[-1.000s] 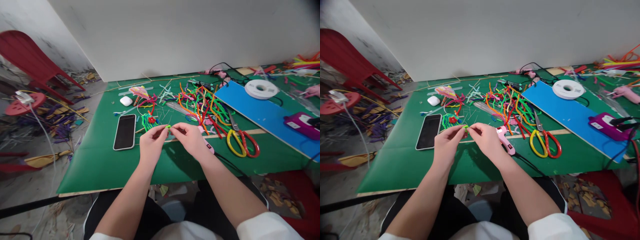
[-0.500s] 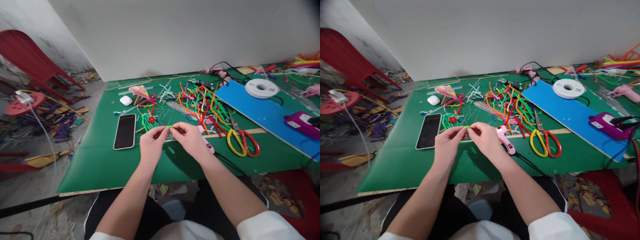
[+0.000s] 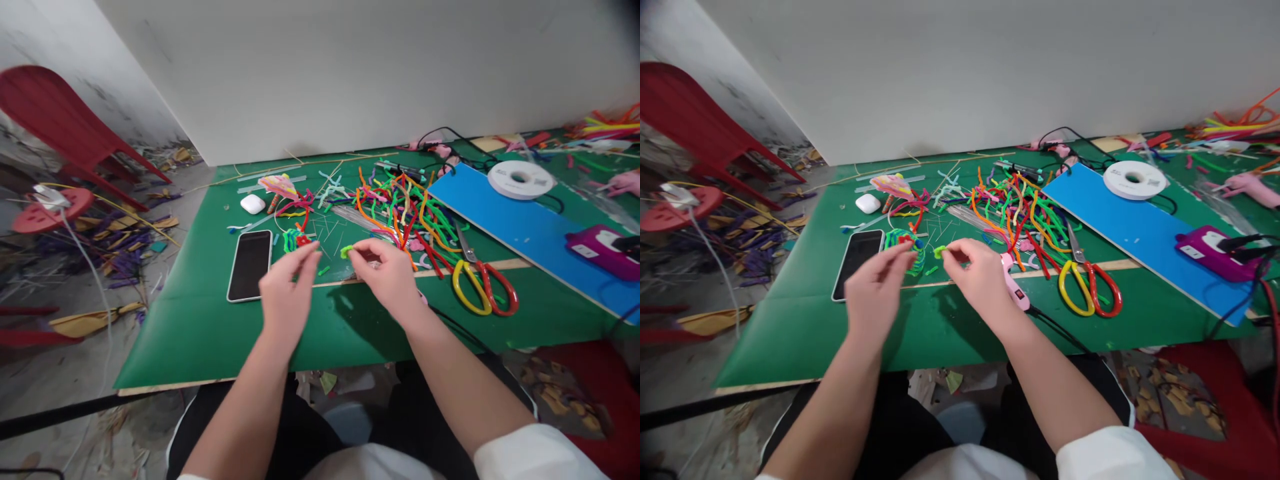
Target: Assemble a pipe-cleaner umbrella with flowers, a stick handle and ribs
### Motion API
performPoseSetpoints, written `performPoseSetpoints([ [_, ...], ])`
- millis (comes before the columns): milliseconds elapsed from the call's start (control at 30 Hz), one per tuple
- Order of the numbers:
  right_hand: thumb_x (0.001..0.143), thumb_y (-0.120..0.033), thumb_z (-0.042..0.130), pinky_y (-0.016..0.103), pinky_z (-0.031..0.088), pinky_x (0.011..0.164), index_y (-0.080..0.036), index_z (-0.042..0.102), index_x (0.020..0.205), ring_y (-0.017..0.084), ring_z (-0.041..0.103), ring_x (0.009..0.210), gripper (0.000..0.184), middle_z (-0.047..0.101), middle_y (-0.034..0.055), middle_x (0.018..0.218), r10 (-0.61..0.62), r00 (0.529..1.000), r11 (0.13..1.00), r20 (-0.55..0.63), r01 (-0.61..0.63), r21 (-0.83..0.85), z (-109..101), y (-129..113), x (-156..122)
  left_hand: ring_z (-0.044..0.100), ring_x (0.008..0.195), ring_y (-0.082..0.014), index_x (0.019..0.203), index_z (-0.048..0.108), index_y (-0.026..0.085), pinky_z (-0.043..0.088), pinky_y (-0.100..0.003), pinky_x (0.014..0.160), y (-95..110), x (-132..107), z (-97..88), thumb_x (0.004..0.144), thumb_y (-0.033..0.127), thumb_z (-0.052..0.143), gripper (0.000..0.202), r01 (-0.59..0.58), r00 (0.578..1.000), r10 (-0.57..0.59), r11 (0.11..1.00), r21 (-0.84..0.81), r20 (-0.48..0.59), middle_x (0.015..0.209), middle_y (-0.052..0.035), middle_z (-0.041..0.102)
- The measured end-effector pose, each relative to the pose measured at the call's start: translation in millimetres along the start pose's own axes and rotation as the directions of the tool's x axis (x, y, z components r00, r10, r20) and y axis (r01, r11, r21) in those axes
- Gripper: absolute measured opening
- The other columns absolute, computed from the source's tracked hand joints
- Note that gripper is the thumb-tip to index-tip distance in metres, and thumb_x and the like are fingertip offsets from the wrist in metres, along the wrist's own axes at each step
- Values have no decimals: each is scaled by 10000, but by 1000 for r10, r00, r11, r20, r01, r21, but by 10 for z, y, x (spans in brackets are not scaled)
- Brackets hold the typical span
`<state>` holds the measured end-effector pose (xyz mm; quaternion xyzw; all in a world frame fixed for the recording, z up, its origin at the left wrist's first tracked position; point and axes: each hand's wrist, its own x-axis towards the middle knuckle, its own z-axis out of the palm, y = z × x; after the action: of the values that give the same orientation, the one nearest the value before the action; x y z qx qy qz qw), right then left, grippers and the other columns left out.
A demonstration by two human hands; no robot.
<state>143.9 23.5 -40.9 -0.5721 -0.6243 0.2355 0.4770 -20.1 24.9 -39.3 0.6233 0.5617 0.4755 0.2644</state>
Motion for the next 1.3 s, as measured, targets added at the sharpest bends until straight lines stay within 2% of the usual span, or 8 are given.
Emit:
performPoseSetpoints([
  [167, 764, -299, 580, 241, 469, 531, -197, 648, 727, 130, 595, 560, 128, 648, -2, 654, 102, 991, 993, 81, -107, 51, -139, 88, 73, 620, 917, -229, 1014, 663, 230, 451, -371, 858, -325, 270, -406, 802, 287, 508, 269, -75, 997, 79, 911, 405, 6, 994, -65, 687],
  [300, 775, -320, 563, 242, 456, 513, -192, 663, 757, 129, 593, 540, 163, 665, 4, 668, 162, 971, 982, 173, -176, 68, -191, 84, 89, 577, 970, -298, 786, 678, 199, 409, -418, 883, -512, 393, -291, 677, 159, 559, 166, -161, 974, 56, 855, 494, 220, 901, -108, 687],
  [467, 796, -328, 534, 234, 377, 481, -207, 658, 686, 124, 564, 529, 206, 648, -12, 605, 134, 914, 986, 382, -85, -142, -211, 72, 46, 603, 832, -304, 600, 626, 202, 442, -389, 752, -528, 408, -93, 662, 137, 517, 141, -86, 987, 18, 898, 432, 160, 735, -113, 675],
  [633, 757, -228, 592, 249, 323, 491, -206, 632, 582, 151, 571, 567, 181, 647, 17, 604, 122, 792, 908, 599, 155, -390, -94, 39, -43, 631, 744, -230, 760, 664, 175, 473, -330, 707, -514, 365, -108, 706, 188, 499, 174, -18, 999, 5, 972, 235, 54, 743, -63, 695],
  [800, 852, -246, 453, 238, 312, 482, -219, 636, 693, 140, 572, 548, 243, 652, 16, 629, 159, 792, 879, 589, 158, -450, -438, 56, -13, 638, 744, -178, 828, 648, 139, 487, -284, 697, -465, 281, -49, 693, 235, 589, 176, 7, 999, -14, 980, -198, -38, 741, -53, 693],
  [967, 774, -579, 457, 257, 280, 459, -202, 572, 616, 198, 585, 583, 425, 643, 58, 638, 569, 755, 581, 324, -90, -809, -868, 213, 45, 573, 565, -99, 675, 643, 164, 438, -196, 549, -299, 229, -35, 458, 111, 760, 252, 85, 969, -231, 641, -763, -86, 587, 24, 642],
  [1067, 739, -603, 491, 255, 285, 468, -207, 564, 676, 194, 595, 580, 408, 639, 36, 591, 611, 694, 603, 381, -97, -792, -798, 304, 17, 537, 495, -88, 615, 625, 176, 411, -190, 474, -202, 205, -61, 440, 153, 779, 234, 78, 955, -280, 557, -827, -99, 529, 41, 613],
  [1300, 744, -499, 514, 267, 333, 537, -191, 570, 687, 219, 616, 670, 318, 659, 71, 707, 492, 796, 657, 353, -73, -751, -667, 498, -5, 567, 510, -115, 574, 612, 182, 455, -227, 477, -80, 147, -95, 367, 254, 812, 297, 83, 935, -339, 501, -861, -107, 546, 31, 640],
])
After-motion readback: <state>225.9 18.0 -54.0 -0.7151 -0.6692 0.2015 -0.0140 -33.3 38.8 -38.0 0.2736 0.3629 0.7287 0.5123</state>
